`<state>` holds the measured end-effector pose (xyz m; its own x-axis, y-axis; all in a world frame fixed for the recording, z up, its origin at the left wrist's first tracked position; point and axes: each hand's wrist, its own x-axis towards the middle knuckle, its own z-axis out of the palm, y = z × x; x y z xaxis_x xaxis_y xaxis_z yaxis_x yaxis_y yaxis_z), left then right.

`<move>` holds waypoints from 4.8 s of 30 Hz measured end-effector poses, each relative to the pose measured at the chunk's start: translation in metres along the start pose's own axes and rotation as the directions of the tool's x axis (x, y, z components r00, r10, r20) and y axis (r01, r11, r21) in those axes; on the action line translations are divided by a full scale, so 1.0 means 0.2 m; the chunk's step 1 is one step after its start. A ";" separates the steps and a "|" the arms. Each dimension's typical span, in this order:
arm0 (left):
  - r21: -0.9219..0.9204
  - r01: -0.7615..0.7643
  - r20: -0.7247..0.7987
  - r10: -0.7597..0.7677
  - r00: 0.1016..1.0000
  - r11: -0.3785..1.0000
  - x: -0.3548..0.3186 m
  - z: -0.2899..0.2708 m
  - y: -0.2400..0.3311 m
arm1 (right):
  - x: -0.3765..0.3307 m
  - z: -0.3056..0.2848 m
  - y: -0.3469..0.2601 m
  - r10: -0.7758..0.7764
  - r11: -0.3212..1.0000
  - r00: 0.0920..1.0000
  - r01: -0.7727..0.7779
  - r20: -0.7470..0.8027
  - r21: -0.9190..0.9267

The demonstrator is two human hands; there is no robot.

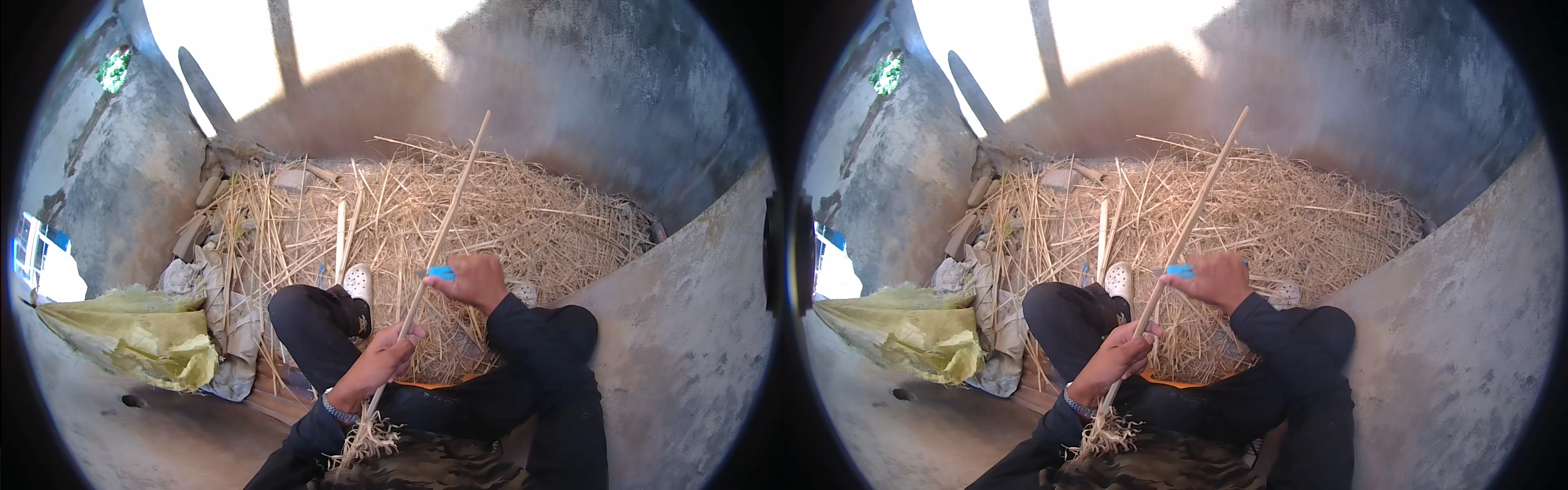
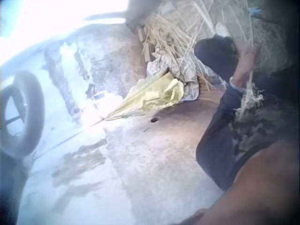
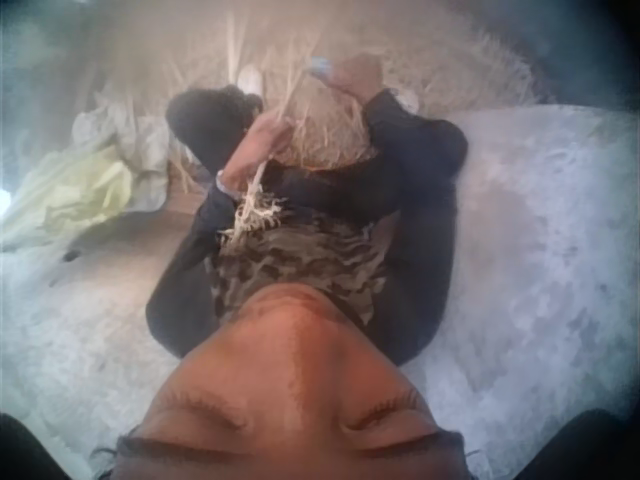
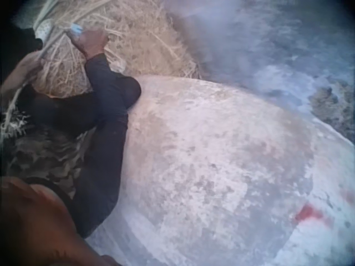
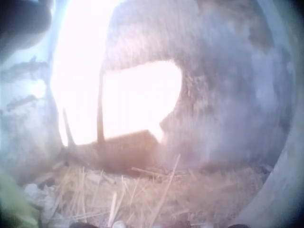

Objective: The person sits on a straw-covered floor and uses a small blue knife to shave the surface of a long, thin wooden stick. They hold the stick with their left hand and scrape it with the knife in their right hand, creating wood shavings that fall onto the straw.

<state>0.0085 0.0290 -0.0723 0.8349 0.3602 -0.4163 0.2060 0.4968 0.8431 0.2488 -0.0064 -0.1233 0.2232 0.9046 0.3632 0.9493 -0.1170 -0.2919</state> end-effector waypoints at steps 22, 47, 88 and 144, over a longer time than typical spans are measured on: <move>0.033 0.047 0.012 -0.047 0.999 0.998 -0.04 -0.02 -0.02 | 0.29 0.01 0.48 0.081 0.025 0.538 -0.843 0.839 0.538; 0.472 -0.137 -0.006 0.158 0.987 0.871 -0.02 -0.03 -0.17 | 0.34 0.05 0.88 0.092 0.948 0.986 -0.129 -0.138 -0.289; -0.161 0.014 -0.005 -0.015 1.000 0.987 -0.16 -0.22 0.11 | 0.29 -0.19 0.29 0.285 0.916 0.957 -0.288 0.054 0.278; -0.257 0.073 0.006 -0.074 0.997 0.964 -0.22 -0.08 0.15 | 0.37 -0.11 0.60 0.411 0.909 0.903 -0.395 -0.129 0.130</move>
<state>-0.0301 0.0401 -0.0350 0.8204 0.3175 -0.4756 0.1287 0.7079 0.6944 0.3844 0.0372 -0.1130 0.6198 0.7158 0.3217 0.7462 -0.4106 -0.5240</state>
